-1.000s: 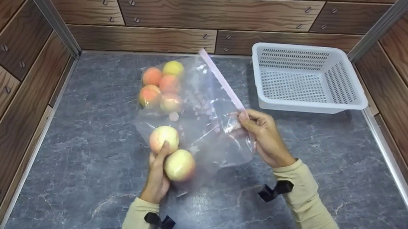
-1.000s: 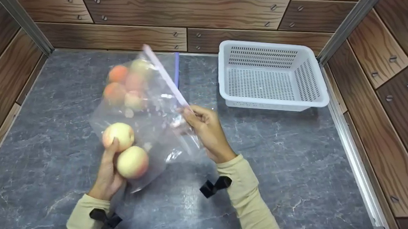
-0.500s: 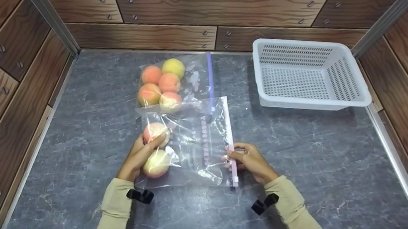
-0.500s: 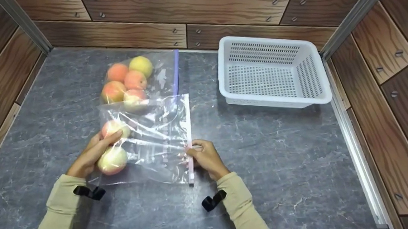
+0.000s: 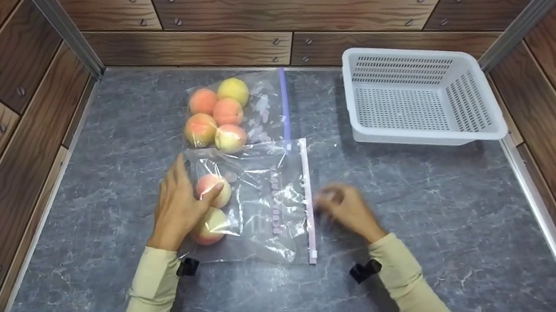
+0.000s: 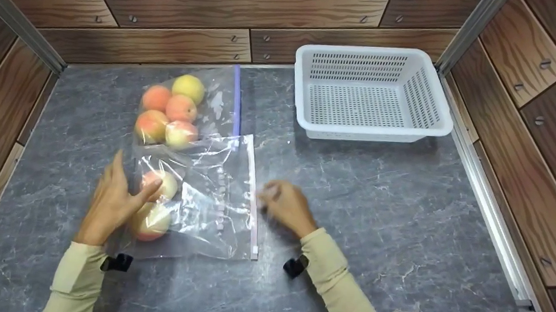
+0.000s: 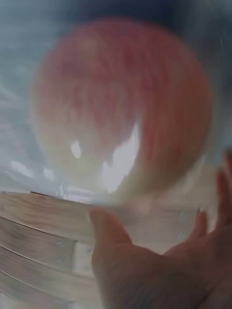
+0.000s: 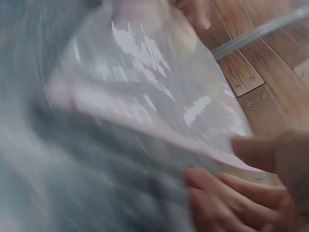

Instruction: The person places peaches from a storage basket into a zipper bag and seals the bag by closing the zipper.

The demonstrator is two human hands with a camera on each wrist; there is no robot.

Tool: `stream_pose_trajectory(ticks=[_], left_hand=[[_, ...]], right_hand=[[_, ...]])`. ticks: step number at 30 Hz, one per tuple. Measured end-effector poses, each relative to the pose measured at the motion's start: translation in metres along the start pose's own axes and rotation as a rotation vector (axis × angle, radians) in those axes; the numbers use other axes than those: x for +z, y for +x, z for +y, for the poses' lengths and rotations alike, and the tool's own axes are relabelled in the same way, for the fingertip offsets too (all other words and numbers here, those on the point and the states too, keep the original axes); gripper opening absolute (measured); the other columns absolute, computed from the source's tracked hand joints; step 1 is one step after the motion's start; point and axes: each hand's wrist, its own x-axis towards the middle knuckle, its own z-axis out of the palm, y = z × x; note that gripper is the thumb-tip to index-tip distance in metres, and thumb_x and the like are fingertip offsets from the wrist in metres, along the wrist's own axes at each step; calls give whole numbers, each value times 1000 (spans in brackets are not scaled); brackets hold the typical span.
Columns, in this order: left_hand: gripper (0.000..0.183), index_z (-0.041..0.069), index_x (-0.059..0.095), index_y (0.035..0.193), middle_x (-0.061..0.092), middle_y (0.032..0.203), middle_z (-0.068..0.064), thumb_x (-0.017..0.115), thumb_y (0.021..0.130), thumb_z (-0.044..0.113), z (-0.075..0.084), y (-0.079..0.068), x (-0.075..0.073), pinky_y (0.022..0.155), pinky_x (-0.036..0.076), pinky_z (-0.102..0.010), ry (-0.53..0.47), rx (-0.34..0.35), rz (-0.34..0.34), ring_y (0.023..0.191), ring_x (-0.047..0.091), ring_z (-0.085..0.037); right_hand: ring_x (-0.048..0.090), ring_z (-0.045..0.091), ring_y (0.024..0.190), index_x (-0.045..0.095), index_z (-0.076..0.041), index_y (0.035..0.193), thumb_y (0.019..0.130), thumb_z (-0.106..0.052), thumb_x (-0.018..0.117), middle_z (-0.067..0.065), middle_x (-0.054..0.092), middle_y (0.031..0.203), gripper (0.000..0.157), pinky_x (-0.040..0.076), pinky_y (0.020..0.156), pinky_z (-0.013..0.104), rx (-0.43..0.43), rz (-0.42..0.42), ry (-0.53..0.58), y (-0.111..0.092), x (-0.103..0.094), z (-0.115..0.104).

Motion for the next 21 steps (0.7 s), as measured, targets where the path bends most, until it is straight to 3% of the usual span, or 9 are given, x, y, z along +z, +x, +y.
stream_pose_trajectory(ticks=[3,4,5,7,10,13,17,21], left_hand=[[103,13,13,163,10,164,-28,63,90,65,16,16,3,121,9,-66,172,197,43,149,11,-51],[100,18,15,163,7,165,-27,61,90,68,20,22,7,120,5,-68,235,244,41,150,7,-51],[97,22,17,163,5,166,-25,59,90,71,22,27,13,118,1,-71,288,276,32,150,4,-51],[94,29,20,163,3,167,-21,54,88,77,24,36,24,114,-3,-76,392,294,12,150,0,-51],[94,36,20,162,1,168,-18,52,86,81,22,41,38,107,-3,-82,442,256,-41,150,-2,-52],[96,38,17,162,-2,168,-16,49,84,84,18,42,45,104,4,-86,438,224,-74,149,-2,-53],[97,40,16,161,-1,168,-16,49,83,86,16,42,46,102,14,-87,412,231,-80,149,4,-54],[97,42,14,161,-3,169,-15,50,82,86,14,43,45,103,15,-86,396,225,-92,148,5,-55]], right_hand=[[64,28,79,70,4,109,91,-10,75,16,71,92,23,56,72,37,-290,391,-320,22,-32,-15],[63,32,90,69,4,110,91,-10,76,18,70,100,24,54,83,40,-341,493,-406,31,-42,-17],[61,37,101,68,5,115,92,-10,74,22,69,110,28,51,94,45,-370,543,-472,39,-52,-18],[51,46,123,64,5,124,95,-12,72,27,62,127,36,37,111,54,-372,548,-573,53,-68,-15],[41,51,135,62,3,132,98,-19,68,28,56,137,41,22,119,61,-304,438,-685,64,-82,-5],[48,51,126,67,1,127,98,-19,68,28,62,130,35,28,113,63,-290,400,-722,65,-86,5],[56,47,110,73,-1,120,94,-13,72,25,68,116,28,37,101,58,-337,470,-696,62,-83,13],[56,45,107,74,-2,118,94,-13,73,24,69,112,26,38,99,55,-347,506,-661,60,-77,16]])
